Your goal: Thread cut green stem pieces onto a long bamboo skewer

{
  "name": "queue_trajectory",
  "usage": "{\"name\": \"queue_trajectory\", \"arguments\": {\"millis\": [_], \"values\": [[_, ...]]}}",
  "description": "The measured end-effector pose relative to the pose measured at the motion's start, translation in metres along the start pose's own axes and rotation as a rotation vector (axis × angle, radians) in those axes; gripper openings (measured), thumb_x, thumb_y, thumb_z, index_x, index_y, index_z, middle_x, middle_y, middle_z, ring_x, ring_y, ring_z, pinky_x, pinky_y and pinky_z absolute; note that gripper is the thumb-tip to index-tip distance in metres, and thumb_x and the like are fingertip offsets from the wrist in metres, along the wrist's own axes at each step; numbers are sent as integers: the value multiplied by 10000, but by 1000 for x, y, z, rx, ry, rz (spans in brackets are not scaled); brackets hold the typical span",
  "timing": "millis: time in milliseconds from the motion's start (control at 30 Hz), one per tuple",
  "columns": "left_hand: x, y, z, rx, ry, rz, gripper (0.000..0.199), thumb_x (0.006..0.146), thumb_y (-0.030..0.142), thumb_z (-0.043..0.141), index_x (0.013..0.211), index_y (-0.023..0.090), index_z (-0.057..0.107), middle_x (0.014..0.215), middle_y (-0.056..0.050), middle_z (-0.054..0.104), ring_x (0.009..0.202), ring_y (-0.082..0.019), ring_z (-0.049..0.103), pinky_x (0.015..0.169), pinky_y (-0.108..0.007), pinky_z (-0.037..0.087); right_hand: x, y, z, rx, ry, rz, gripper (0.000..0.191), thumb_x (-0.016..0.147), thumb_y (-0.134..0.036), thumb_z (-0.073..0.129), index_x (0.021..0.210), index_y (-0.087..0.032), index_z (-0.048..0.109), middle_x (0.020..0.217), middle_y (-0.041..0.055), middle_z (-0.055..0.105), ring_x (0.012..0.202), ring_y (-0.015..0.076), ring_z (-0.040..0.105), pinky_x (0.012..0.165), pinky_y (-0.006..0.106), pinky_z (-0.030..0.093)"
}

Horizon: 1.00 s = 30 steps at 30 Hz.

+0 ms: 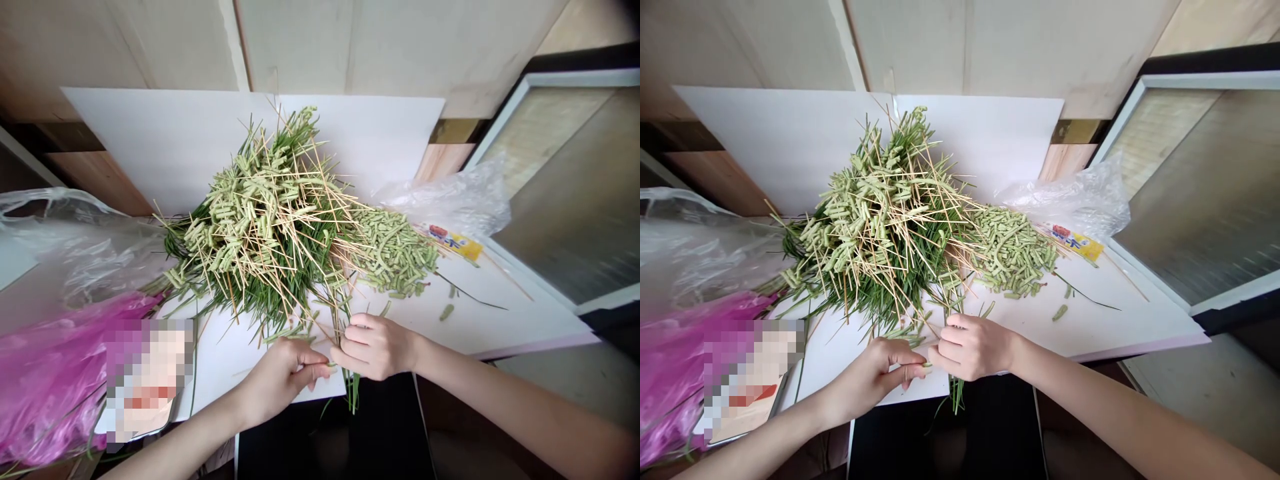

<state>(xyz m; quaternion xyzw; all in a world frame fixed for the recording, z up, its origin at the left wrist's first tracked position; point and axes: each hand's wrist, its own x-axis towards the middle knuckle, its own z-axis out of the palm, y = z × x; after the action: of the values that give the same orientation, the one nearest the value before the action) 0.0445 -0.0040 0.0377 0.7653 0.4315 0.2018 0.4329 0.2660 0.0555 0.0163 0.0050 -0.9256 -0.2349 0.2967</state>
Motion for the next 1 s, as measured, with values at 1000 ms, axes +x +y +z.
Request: {"name": "queue_trajectory", "arguments": {"millis": [1000], "values": [[34, -4, -23, 612, 241, 165, 332, 918, 511, 636, 1027, 198, 642, 941, -58, 725, 888, -266, 646, 843, -438, 460, 11, 23, 22, 715, -415, 847, 764, 883, -194, 763, 1533, -203, 361, 847, -6, 724, 807, 194, 669, 806, 307, 514]]}}
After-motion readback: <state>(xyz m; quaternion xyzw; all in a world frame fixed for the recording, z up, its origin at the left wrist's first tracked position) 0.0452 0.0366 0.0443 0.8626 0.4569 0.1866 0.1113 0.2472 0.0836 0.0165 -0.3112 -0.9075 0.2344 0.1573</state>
